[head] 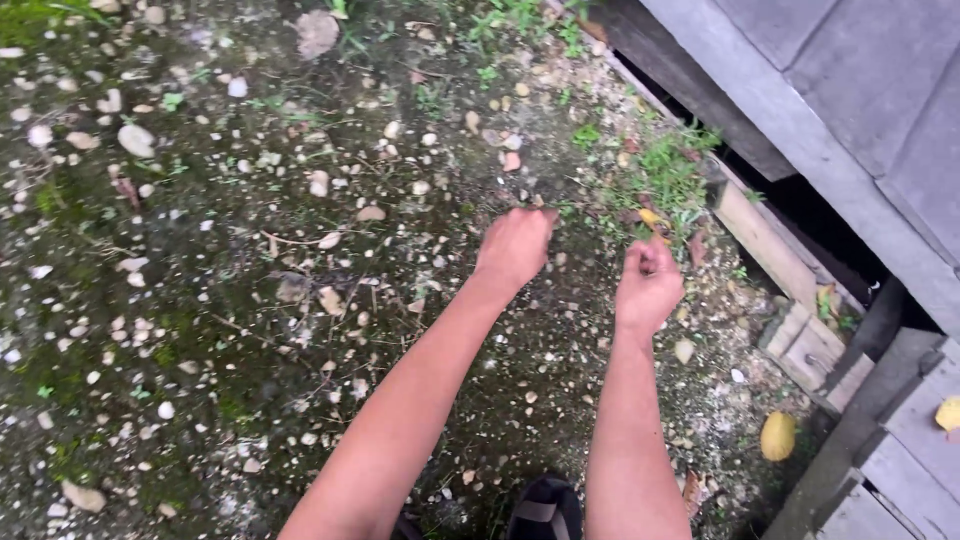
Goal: Picking weeds and small organic debris from a dirt and gravel area by hand.
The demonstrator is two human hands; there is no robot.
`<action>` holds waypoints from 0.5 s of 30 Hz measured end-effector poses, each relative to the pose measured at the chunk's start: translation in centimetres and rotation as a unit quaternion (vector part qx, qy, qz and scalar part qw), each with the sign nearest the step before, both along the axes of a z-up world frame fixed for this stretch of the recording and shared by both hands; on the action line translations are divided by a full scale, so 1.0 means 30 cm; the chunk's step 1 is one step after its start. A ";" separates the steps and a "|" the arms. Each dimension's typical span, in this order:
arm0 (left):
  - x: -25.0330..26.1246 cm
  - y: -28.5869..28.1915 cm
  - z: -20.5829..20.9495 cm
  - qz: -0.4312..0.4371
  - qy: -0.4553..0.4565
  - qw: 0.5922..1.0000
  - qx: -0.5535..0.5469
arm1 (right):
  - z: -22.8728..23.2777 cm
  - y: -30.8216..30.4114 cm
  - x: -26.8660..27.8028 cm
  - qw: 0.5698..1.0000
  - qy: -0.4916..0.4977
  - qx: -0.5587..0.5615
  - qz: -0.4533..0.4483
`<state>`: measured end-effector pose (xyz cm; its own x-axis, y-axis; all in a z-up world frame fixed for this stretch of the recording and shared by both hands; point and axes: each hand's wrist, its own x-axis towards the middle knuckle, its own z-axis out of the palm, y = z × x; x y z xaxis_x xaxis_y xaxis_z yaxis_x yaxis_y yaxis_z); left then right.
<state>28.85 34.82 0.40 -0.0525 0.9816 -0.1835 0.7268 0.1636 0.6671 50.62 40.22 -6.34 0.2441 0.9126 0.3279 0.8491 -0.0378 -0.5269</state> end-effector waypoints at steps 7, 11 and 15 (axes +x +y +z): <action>0.022 -0.001 -0.021 -0.105 -0.018 0.994 0.036 | 0.097 -0.101 0.001 0.992 0.123 0.039 0.008; -0.109 -0.133 -0.044 0.006 0.035 0.999 0.028 | 0.043 -0.176 -0.066 0.982 0.140 -0.070 0.104; -0.293 -0.234 -0.197 0.052 0.104 0.990 0.083 | 0.037 -0.226 -0.233 0.961 0.112 -0.040 0.250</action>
<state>20.07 27.79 -5.51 -0.1751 0.9845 0.0048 0.8366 0.1462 0.5280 43.63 33.45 -5.21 -0.1754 0.9541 0.2426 0.6375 0.2978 -0.7105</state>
